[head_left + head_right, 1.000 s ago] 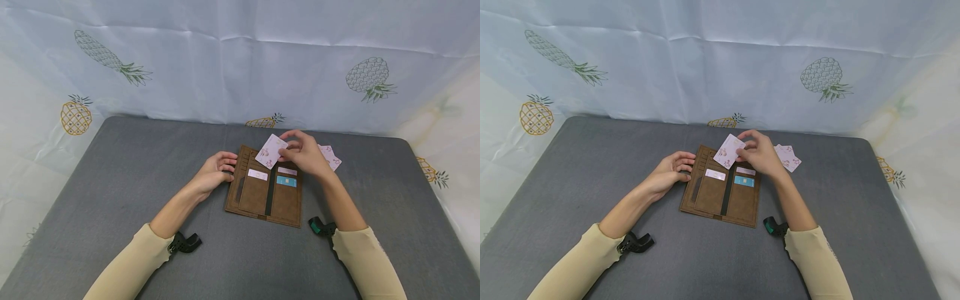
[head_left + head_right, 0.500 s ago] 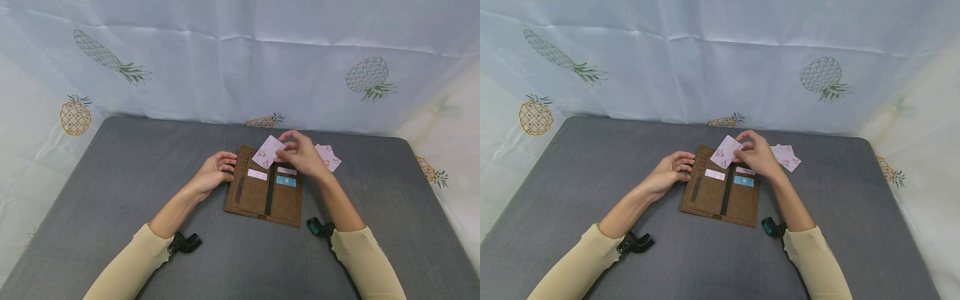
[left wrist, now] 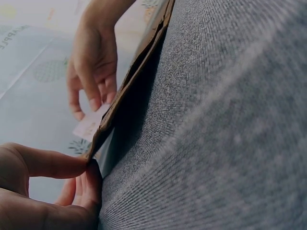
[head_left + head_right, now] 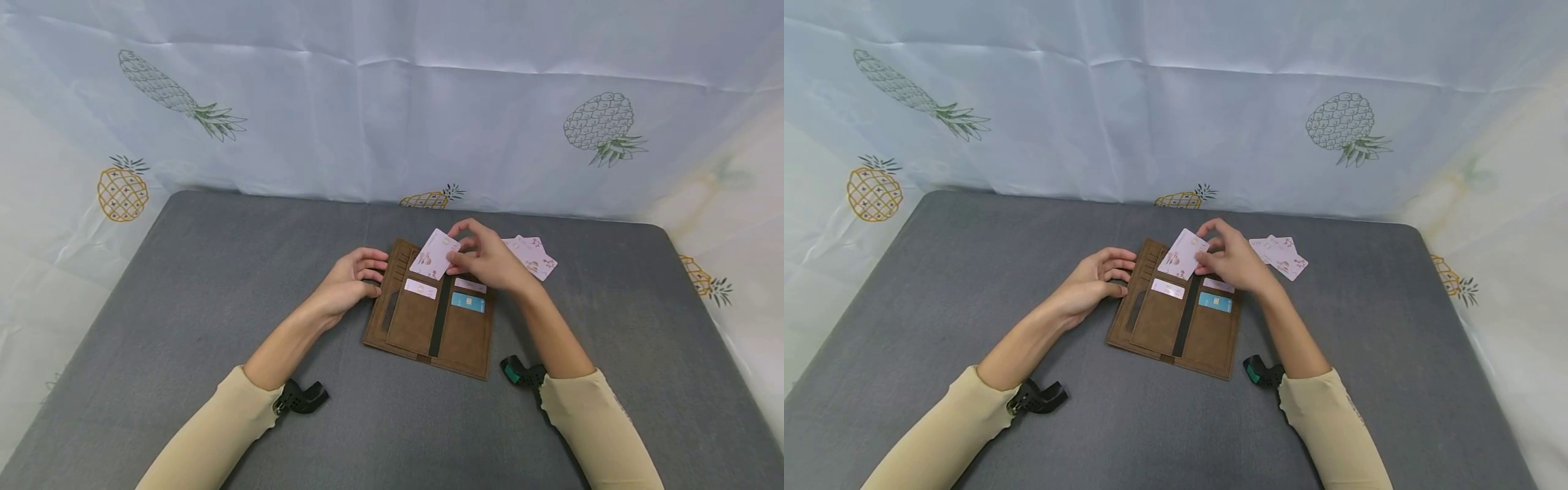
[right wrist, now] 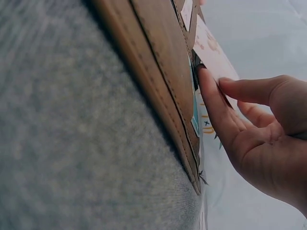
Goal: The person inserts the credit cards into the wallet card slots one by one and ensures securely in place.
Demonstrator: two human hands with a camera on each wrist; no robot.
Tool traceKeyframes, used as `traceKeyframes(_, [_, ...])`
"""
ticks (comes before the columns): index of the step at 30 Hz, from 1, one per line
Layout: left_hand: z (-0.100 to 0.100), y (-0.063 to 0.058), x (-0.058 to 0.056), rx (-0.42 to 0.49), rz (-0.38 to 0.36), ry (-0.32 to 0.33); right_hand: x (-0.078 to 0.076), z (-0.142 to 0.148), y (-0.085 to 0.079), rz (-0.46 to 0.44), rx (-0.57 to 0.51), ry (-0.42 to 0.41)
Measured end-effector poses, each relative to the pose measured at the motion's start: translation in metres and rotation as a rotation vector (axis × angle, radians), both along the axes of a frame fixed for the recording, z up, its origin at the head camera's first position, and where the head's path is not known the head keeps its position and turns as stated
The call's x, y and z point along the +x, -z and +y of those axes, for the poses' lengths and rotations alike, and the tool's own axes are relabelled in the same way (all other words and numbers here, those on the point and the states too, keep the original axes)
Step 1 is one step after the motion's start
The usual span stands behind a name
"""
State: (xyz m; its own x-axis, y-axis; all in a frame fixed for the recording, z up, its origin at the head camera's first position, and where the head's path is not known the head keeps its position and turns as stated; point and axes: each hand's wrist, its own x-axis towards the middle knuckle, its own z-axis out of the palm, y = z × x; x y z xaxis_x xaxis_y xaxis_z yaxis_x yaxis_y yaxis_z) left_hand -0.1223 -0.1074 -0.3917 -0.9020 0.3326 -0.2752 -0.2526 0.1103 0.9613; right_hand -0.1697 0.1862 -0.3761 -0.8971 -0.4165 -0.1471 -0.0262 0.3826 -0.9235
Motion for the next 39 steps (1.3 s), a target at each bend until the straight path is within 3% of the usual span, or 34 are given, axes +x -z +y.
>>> traceKeyframes(15, [0.0010, 0.0011, 0.0004, 0.006, 0.003, 0.016, 0.0020, 0.0014, 0.0008, -0.027, 0.044, -0.049])
traceKeyframes(28, [0.0011, -0.0007, 0.0016, 0.010, 0.005, 0.015, 0.0046, -0.0010, -0.0003, -0.008, 0.154, -0.118])
traceKeyframes(39, [0.0009, 0.0028, -0.0006, 0.005, 0.011, 0.005, 0.0051, -0.0044, 0.0009, 0.027, 0.162, -0.135])
